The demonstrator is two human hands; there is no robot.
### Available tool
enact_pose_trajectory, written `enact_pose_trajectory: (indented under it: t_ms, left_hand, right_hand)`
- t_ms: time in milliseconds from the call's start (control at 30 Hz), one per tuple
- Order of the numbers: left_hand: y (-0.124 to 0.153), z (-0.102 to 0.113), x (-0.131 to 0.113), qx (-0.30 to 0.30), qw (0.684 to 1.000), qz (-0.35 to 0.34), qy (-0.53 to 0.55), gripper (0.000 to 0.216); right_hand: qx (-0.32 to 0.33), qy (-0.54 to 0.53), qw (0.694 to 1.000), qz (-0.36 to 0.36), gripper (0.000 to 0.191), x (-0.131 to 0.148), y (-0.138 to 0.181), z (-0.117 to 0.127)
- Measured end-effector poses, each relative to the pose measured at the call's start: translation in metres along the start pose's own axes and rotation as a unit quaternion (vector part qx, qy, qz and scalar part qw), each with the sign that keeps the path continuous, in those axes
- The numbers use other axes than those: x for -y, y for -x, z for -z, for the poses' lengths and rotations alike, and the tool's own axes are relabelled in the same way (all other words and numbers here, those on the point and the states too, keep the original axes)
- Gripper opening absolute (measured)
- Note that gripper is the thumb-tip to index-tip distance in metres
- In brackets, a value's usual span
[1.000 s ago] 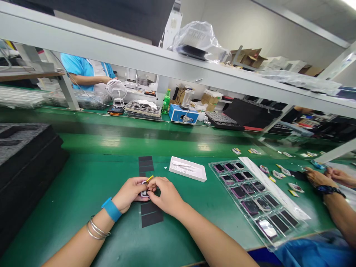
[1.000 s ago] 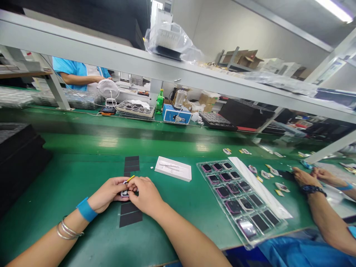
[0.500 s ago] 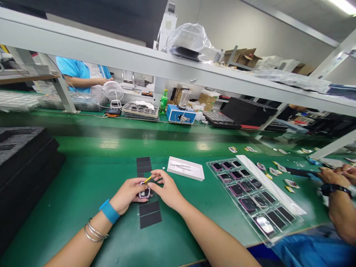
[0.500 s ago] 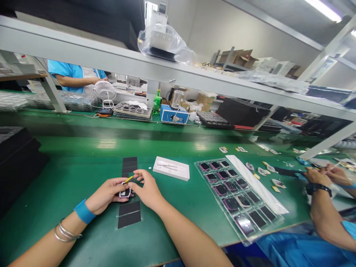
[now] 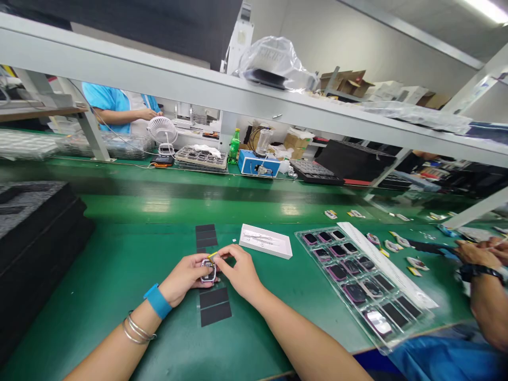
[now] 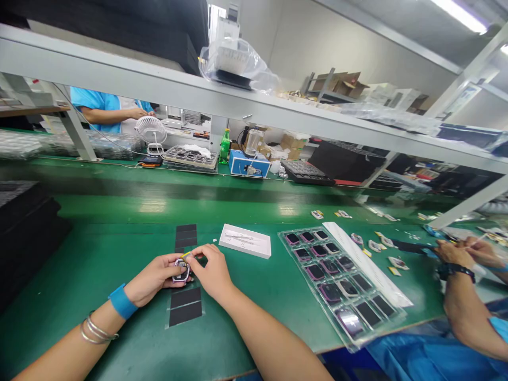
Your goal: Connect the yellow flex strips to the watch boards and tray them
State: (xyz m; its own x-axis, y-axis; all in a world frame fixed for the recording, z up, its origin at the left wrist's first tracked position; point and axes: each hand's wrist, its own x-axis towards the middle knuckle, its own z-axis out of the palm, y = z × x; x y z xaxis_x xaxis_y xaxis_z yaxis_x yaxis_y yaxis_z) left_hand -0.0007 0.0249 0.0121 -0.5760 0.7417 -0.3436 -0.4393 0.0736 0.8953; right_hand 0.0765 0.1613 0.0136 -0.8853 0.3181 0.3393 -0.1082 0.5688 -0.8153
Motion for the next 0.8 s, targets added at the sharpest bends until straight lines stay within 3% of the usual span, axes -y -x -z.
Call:
enact_pose_trajectory:
  t_ms: [300, 600, 800]
  left_hand:
    - [-0.001, -0.001, 0.002, -0.008, 0.999, 0.009, 0.03, 0.028]
    - [-0.001, 0.001, -0.001, 0.002, 0.982, 0.011, 0.188, 0.03]
    - [-0.004, 0.003, 0.0, -0.012, 0.98, 0.005, 0.199, 0.027]
  right_hand:
    - [0.031, 0.019, 0.998, 0.054, 0.009, 0.004, 0.003, -0.002]
    - [0.037, 0.149, 0.963, 0.222, 0.016, -0.003, 0.002, 0.0]
    - [0.058, 0.162, 0.959, 0.224, 0.016, -0.007, 0.002, -0.002]
